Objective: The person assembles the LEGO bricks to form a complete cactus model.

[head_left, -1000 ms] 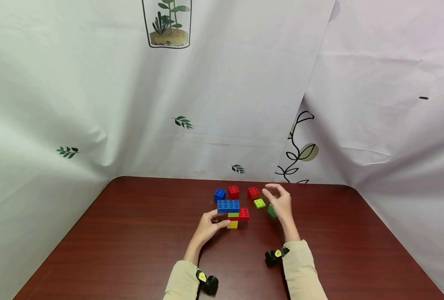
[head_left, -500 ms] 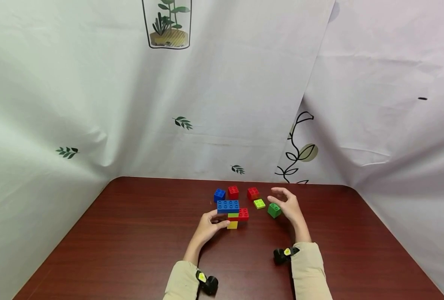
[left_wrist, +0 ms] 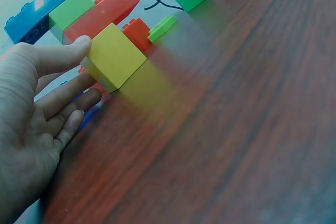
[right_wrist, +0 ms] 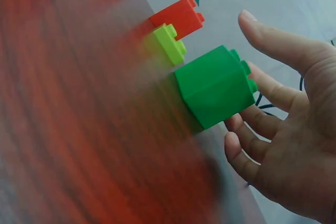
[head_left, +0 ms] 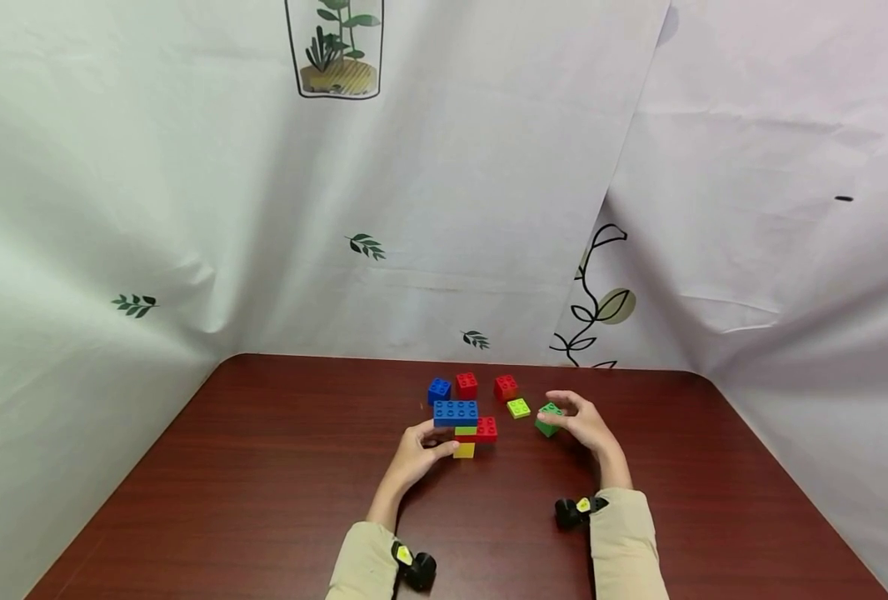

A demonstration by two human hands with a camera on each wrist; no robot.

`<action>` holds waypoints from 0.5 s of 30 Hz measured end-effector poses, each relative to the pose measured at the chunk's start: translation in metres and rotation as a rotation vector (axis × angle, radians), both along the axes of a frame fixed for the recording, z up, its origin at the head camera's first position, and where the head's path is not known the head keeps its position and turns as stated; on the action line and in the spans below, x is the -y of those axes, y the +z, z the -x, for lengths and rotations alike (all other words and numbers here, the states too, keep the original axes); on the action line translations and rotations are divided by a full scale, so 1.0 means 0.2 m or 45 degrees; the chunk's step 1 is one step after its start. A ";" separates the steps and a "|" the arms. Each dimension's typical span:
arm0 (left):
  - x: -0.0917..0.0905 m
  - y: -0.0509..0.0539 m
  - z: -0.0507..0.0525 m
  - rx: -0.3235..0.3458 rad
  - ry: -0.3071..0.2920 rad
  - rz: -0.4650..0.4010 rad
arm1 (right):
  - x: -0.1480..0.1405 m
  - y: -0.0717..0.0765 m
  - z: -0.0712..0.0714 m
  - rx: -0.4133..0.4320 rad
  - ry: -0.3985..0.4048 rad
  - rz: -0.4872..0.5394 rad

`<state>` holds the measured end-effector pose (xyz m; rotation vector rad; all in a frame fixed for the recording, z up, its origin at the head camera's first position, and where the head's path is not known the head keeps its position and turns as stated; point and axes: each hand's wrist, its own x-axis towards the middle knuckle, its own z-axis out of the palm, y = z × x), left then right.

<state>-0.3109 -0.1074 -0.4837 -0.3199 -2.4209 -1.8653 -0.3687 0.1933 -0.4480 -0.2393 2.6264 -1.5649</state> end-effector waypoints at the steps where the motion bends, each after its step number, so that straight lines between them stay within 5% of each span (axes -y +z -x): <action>1: 0.00 0.00 0.00 0.001 0.004 -0.004 | 0.00 0.00 0.00 -0.005 0.010 -0.003; 6: 0.00 0.01 0.00 0.000 0.003 -0.028 | 0.00 -0.01 -0.02 -0.055 0.046 0.012; 15: 0.01 -0.01 0.00 0.003 -0.014 0.004 | -0.01 -0.02 -0.01 0.087 0.032 -0.051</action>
